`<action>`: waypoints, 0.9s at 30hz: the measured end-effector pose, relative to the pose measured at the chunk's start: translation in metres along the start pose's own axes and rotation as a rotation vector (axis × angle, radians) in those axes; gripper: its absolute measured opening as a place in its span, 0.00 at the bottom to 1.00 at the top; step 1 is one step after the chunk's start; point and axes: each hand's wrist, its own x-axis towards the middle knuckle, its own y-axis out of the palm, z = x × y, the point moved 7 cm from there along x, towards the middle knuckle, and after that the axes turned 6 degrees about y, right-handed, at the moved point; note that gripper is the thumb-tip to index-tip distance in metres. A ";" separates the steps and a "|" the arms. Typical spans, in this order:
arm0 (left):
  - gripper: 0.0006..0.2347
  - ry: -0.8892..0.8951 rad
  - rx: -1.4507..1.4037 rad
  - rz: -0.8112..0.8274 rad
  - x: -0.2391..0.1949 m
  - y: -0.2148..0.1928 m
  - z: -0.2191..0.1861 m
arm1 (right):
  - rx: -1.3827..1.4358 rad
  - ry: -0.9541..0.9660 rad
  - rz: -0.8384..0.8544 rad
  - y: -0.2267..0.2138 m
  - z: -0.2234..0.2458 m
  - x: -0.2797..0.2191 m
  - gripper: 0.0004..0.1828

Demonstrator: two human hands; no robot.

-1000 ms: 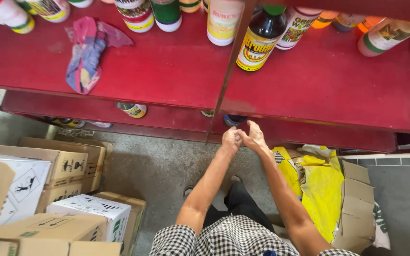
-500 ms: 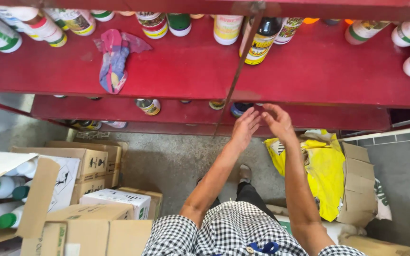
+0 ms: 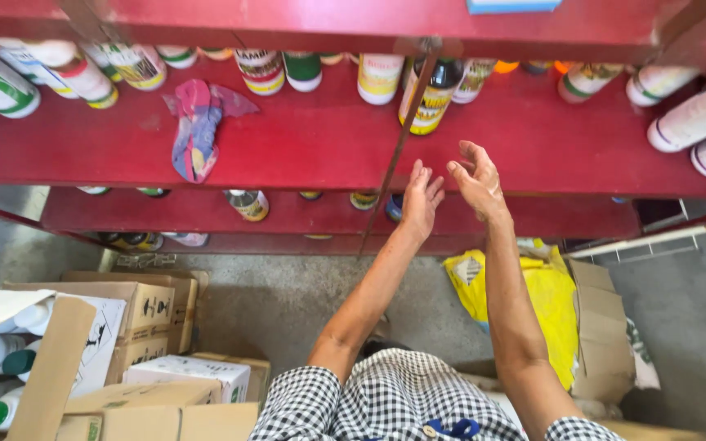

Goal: Organizing various chemical bottles on shelves and packing them into cardboard boxes.

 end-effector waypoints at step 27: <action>0.24 0.071 -0.442 0.188 0.079 -0.002 0.036 | -0.082 -0.579 -0.411 0.007 0.070 -0.023 0.33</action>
